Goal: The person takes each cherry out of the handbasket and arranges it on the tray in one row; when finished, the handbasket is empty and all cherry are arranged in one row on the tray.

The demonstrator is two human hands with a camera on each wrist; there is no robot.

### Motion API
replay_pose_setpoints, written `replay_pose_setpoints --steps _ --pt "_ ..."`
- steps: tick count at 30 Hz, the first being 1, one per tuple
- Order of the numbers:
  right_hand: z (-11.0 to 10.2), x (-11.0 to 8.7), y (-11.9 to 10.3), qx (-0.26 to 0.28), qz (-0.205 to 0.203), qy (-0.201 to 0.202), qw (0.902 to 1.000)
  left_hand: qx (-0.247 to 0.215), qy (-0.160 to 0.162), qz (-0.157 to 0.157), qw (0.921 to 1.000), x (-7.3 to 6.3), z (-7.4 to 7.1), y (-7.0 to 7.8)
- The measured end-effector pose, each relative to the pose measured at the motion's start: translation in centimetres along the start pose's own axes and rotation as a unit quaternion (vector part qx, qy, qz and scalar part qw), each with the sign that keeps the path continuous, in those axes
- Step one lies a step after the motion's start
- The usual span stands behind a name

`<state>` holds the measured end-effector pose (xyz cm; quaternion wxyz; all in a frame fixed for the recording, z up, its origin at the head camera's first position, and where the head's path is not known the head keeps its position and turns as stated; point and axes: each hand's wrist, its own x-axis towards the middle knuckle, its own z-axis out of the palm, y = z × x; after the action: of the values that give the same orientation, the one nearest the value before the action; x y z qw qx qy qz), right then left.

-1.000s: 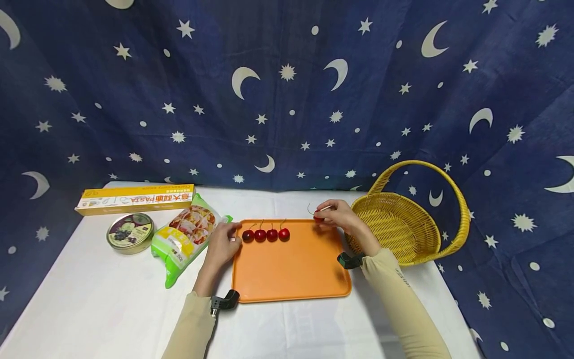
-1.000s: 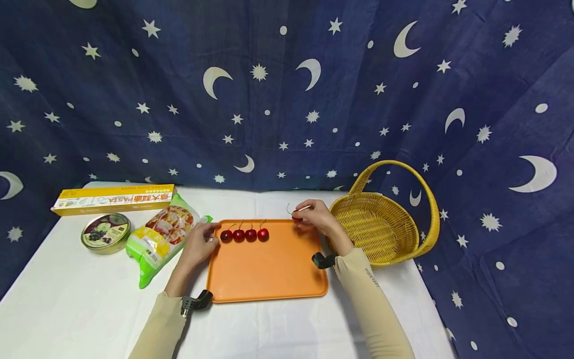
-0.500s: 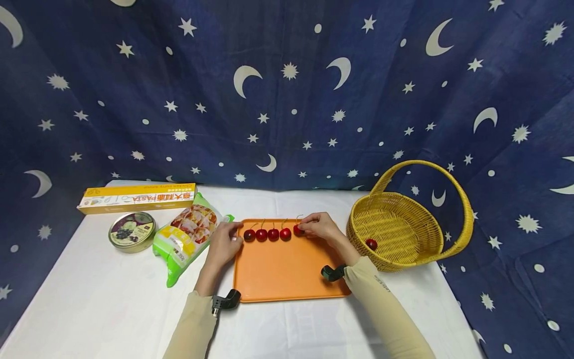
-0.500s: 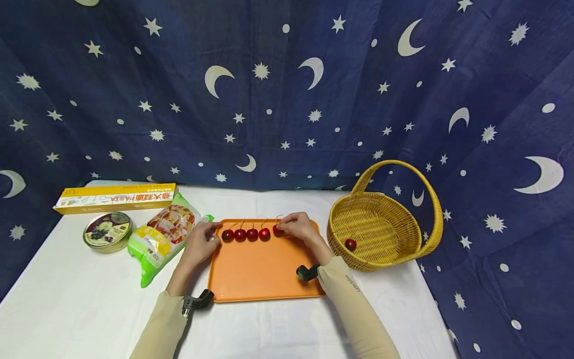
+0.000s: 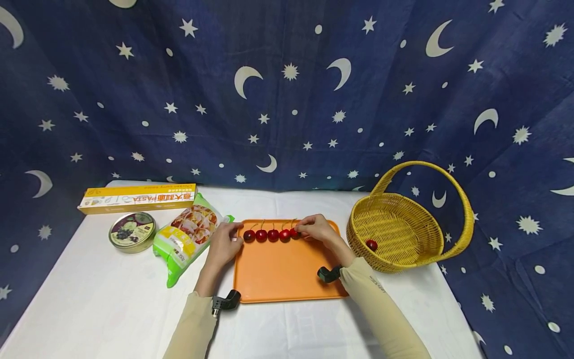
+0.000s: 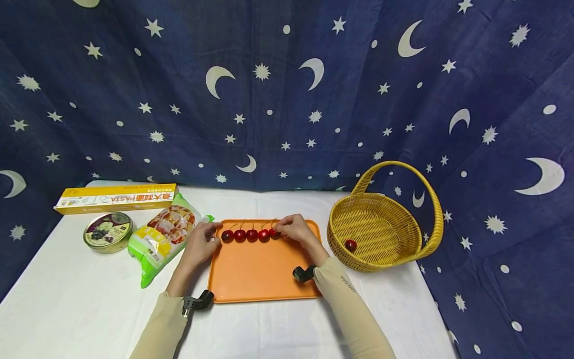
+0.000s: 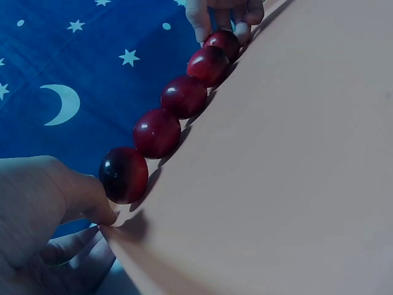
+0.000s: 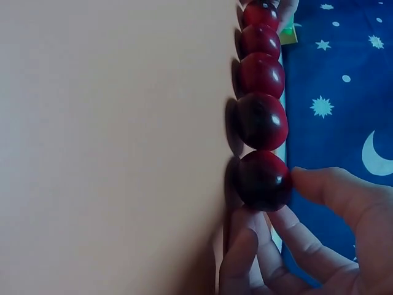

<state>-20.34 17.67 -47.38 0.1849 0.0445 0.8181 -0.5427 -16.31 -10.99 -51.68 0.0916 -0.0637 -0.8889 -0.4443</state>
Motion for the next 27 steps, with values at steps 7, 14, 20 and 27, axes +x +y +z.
replay_pose_setpoints --steps 7,14,20,27 --pt "-0.18 -0.12 0.33 -0.005 -0.005 -0.004 1.0 -0.004 0.001 0.001 1.0 -0.14 0.02 0.05" --pt "-0.46 -0.17 0.62 0.004 0.002 -0.007 1.0 0.0 0.001 0.0 1.0 -0.04 0.21 0.01" --pt "-0.69 -0.01 0.86 0.002 0.004 -0.003 1.0 0.001 0.011 0.01 0.9999 0.06 0.35 -0.05" --pt "-0.42 -0.33 0.8 0.001 -0.003 -0.001 1.0 0.01 0.012 0.015 0.9998 0.05 0.11 -0.11"
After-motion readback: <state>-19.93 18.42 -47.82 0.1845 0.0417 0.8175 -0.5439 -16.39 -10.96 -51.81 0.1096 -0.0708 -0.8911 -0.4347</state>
